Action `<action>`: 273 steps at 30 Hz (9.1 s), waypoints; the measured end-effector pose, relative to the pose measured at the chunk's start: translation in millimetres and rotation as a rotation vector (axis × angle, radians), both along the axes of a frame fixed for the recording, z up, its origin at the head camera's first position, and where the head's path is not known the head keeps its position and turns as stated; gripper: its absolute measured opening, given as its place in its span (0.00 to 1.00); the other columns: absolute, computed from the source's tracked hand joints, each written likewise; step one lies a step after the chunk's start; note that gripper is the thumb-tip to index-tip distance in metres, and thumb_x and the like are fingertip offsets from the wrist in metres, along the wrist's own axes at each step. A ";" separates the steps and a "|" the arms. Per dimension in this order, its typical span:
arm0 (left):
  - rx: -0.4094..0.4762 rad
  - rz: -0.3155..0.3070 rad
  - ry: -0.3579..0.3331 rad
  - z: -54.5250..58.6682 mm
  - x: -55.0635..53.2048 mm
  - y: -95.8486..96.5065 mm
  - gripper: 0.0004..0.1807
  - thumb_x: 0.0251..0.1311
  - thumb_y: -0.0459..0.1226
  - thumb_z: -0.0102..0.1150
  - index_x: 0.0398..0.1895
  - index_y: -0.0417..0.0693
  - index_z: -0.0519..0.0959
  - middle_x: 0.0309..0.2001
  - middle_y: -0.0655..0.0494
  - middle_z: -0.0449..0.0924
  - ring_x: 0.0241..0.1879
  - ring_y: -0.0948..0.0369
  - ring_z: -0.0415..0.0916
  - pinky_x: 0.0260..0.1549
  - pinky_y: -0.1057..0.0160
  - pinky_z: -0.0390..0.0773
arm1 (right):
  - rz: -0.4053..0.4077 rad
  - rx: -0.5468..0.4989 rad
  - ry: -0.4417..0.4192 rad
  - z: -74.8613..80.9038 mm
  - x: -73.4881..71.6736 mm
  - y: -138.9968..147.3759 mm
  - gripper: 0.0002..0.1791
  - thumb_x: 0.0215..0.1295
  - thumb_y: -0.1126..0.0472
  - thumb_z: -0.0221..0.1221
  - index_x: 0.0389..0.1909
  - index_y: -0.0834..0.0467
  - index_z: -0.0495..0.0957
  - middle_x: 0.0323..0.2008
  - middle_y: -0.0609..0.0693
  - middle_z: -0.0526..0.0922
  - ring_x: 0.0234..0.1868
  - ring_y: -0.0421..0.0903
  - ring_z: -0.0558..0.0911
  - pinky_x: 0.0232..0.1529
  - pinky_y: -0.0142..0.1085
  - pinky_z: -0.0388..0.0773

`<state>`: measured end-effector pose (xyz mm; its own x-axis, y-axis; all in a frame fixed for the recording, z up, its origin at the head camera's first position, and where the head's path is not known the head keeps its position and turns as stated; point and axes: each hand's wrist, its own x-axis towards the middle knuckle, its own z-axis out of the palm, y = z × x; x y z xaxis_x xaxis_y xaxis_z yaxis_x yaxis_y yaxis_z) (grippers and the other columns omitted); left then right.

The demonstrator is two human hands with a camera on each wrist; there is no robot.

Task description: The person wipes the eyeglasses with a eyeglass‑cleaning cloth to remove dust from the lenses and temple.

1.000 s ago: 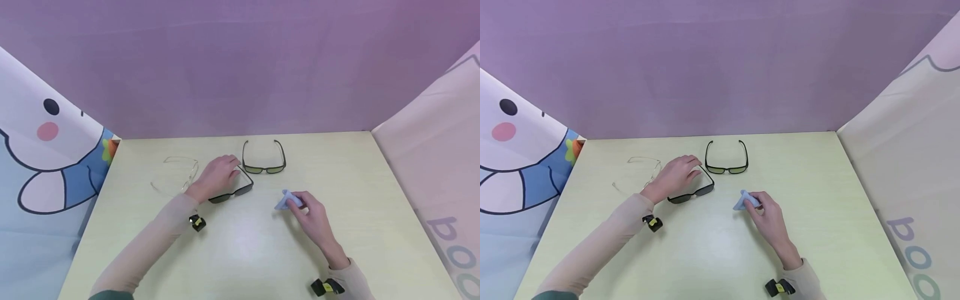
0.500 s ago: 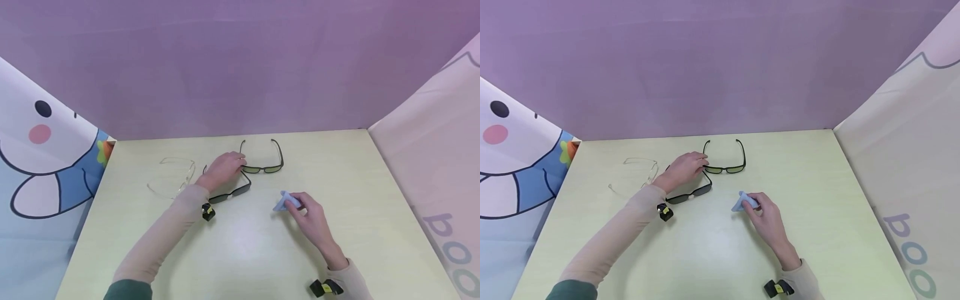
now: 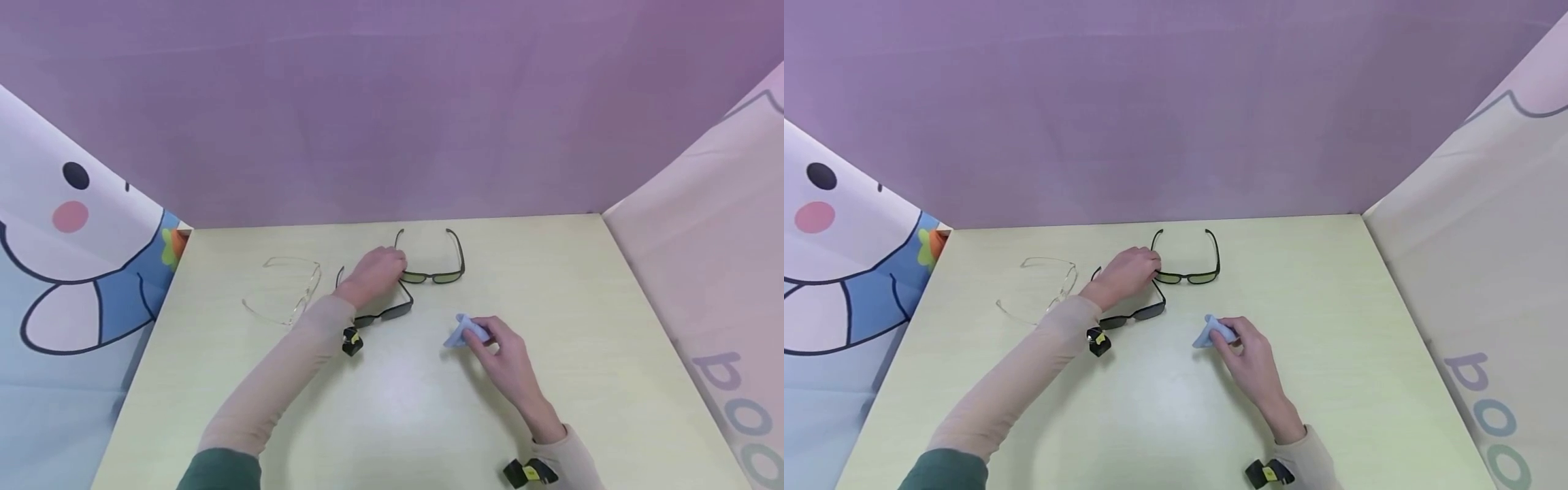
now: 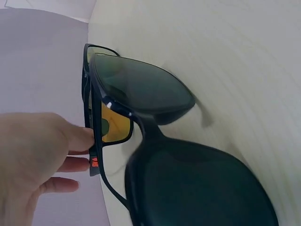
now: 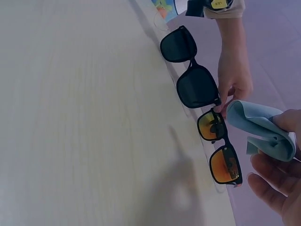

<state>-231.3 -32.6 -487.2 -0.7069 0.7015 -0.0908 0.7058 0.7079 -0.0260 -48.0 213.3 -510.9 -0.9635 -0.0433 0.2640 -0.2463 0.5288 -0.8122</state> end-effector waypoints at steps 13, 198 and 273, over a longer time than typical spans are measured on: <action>0.059 -0.067 0.134 12.3 18.7 7.0 0.06 0.72 0.35 0.61 0.46 0.45 0.84 0.45 0.54 0.88 0.46 0.57 0.82 0.54 0.60 0.81 | -0.003 -0.010 0.054 1.1 -3.6 1.1 0.12 0.65 0.69 0.67 0.48 0.64 0.81 0.39 0.52 0.86 0.35 0.37 0.80 0.31 0.34 0.84; 0.897 -0.045 0.056 59.2 151.6 -16.5 0.05 0.68 0.28 0.62 0.44 0.37 0.83 0.40 0.50 0.87 0.42 0.56 0.83 0.45 0.63 0.86 | -0.048 -0.102 0.569 67.1 -48.1 -12.4 0.10 0.61 0.71 0.65 0.42 0.71 0.81 0.35 0.62 0.83 0.38 0.38 0.79 0.43 0.20 0.76; 0.889 -0.111 0.078 57.3 153.6 -19.3 0.04 0.70 0.29 0.60 0.44 0.39 0.81 0.39 0.52 0.85 0.43 0.57 0.82 0.48 0.66 0.85 | 0.075 -0.025 0.709 58.4 -42.9 -16.9 0.20 0.74 0.53 0.60 0.37 0.70 0.81 0.31 0.60 0.83 0.32 0.49 0.80 0.46 0.20 0.78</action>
